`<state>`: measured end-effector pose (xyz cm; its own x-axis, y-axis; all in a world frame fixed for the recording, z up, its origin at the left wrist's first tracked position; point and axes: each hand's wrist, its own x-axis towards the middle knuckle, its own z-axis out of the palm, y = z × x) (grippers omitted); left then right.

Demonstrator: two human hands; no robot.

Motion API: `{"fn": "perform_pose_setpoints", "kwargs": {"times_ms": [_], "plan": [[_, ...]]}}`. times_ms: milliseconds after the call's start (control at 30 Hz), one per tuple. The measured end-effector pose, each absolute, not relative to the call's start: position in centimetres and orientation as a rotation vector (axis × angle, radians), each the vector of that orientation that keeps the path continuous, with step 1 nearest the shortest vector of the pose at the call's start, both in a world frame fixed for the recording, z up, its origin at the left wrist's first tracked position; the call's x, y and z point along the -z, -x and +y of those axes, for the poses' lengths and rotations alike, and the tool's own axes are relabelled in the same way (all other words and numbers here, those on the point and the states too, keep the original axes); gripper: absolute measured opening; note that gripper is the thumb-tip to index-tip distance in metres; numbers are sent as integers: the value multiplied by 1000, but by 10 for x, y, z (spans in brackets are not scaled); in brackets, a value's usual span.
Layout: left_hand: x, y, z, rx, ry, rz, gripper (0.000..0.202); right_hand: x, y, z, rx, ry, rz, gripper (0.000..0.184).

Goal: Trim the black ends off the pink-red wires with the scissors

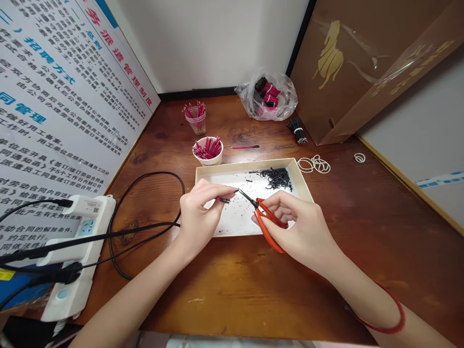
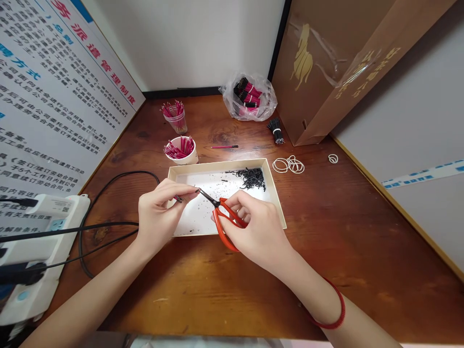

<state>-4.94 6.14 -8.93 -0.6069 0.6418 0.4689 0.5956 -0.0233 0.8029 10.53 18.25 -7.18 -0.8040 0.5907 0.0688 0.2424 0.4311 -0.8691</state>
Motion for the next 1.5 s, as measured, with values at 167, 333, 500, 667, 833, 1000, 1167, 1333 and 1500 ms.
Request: {"fn": "perform_pose_setpoints", "kwargs": {"times_ms": [167,333,500,667,833,1000,1167,1333,1500], "plan": [[89,49,61,-1759,-1359,2149,35,73,-105,183,-1336,719,-2317,12],[90,50,61,-1758,-1359,2147,34,74,-106,183,-1341,720,-2311,12],[89,49,61,-1764,-1328,2140,29,74,-106,183,-1339,732,-2308,12],[88,49,62,-1777,-1333,2135,27,74,-106,183,-1339,727,-2313,12],[87,49,63,-1785,-1321,2134,26,74,-106,182,-1338,718,-2308,13],[88,50,62,-1794,-1306,2113,28,73,-105,183,-1359,719,-2302,13],[89,50,62,-1780,-1280,2114,26,74,-106,183,-1358,718,-2318,12],[88,49,62,-1769,-1274,2133,23,74,-105,183,-1379,733,-2312,14],[88,49,62,-1741,-1274,2156,25,73,-105,183,-1343,764,-2260,14]]}}
